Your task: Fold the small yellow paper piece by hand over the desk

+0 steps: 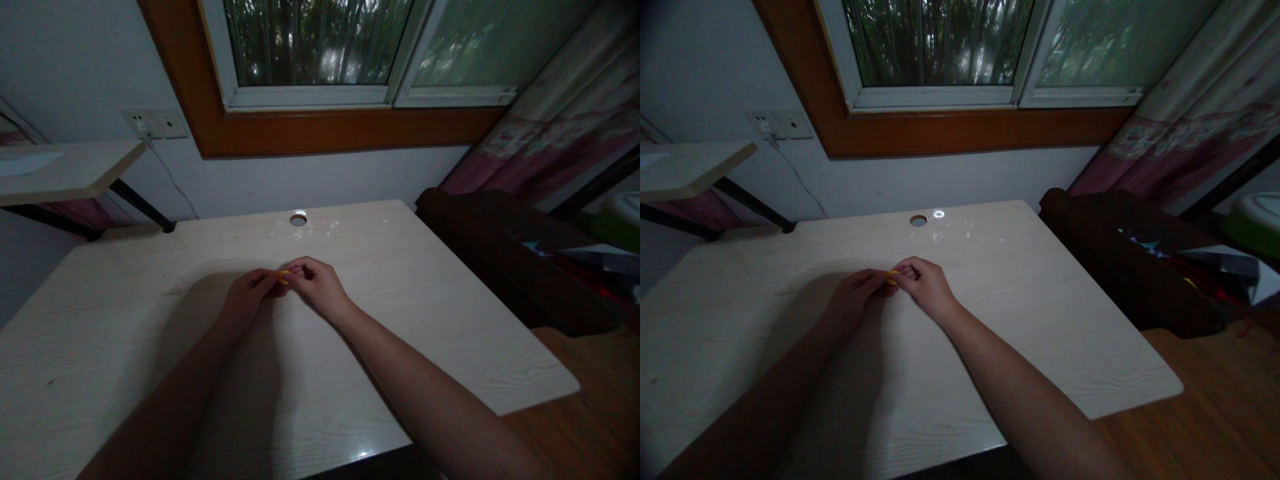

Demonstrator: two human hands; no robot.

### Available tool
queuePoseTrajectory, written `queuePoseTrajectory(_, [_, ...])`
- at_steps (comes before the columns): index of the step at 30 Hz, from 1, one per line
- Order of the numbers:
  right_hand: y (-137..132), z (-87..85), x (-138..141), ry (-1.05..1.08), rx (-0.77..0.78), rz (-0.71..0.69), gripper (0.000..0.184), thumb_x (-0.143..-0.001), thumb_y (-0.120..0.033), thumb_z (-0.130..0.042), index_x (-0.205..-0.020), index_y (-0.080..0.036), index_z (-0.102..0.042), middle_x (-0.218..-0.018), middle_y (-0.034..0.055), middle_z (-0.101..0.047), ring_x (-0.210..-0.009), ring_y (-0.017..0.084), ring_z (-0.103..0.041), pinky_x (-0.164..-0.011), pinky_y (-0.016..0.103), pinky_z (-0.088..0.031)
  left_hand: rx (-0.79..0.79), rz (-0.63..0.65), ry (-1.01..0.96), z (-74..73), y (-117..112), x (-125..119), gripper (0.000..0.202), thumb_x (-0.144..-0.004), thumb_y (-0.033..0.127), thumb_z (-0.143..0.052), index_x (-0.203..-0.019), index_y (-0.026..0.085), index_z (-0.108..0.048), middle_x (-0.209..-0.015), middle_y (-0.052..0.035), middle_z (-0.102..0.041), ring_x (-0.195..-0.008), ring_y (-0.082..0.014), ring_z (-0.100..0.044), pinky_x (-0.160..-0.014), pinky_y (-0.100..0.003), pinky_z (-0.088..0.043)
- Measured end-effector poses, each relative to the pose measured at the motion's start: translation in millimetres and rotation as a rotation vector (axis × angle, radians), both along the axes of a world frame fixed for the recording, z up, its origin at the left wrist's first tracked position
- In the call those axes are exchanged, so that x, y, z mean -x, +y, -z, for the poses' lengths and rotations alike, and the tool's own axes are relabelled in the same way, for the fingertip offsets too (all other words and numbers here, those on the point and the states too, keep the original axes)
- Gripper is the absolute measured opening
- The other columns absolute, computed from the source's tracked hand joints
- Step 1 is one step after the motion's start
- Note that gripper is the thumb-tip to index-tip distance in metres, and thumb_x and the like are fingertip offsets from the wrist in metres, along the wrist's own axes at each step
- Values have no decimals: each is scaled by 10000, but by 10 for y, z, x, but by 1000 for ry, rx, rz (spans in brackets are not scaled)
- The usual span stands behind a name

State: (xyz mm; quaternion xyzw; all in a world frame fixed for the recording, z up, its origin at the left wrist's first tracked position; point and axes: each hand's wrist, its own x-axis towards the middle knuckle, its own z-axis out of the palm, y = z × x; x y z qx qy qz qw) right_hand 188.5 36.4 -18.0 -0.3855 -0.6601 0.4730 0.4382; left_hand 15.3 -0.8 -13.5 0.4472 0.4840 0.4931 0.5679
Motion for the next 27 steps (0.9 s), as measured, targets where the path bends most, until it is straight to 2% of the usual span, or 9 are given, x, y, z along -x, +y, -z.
queuePoseTrajectory(6, [4,-11,13,24,41,34,227,-788,-375,-702,-899,-178,-708,-800,35,-697,-716,141,-622,-679,271,-498,16,-13,-87,10,2,1,309,-769,407,-709,-913,135,-735,-916,-101,-747,-790,-202,-703,-833,-368,-554])
queuePoseTrajectory(14, [44,90,31,115,129,16,243,-768,-381,-716,-893,-173,-694,-791,32,-681,-685,121,-600,-645,245,-484,32,6,-177,-1,7,-6,278,-803,396,-664,-884,139,-733,-872,-94,-746,-770,-202,-696,-797,-370,-553])
queuePoseTrajectory(19, [34,56,36,126,146,16,234,-757,-363,-721,-878,-164,-695,-780,34,-680,-682,124,-602,-651,253,-492,6,-4,-79,-6,3,-3,298,-802,422,-677,-883,138,-716,-845,-79,-733,-763,-184,-684,-795,-343,-548])
queuePoseTrajectory(27, [7,16,7,70,64,-3,211,-792,-355,-698,-906,-178,-698,-796,25,-680,-700,122,-599,-655,246,-474,1,-14,37,-23,-5,19,282,-772,420,-711,-868,155,-714,-801,-65,-729,-730,-181,-682,-770,-328,-545])
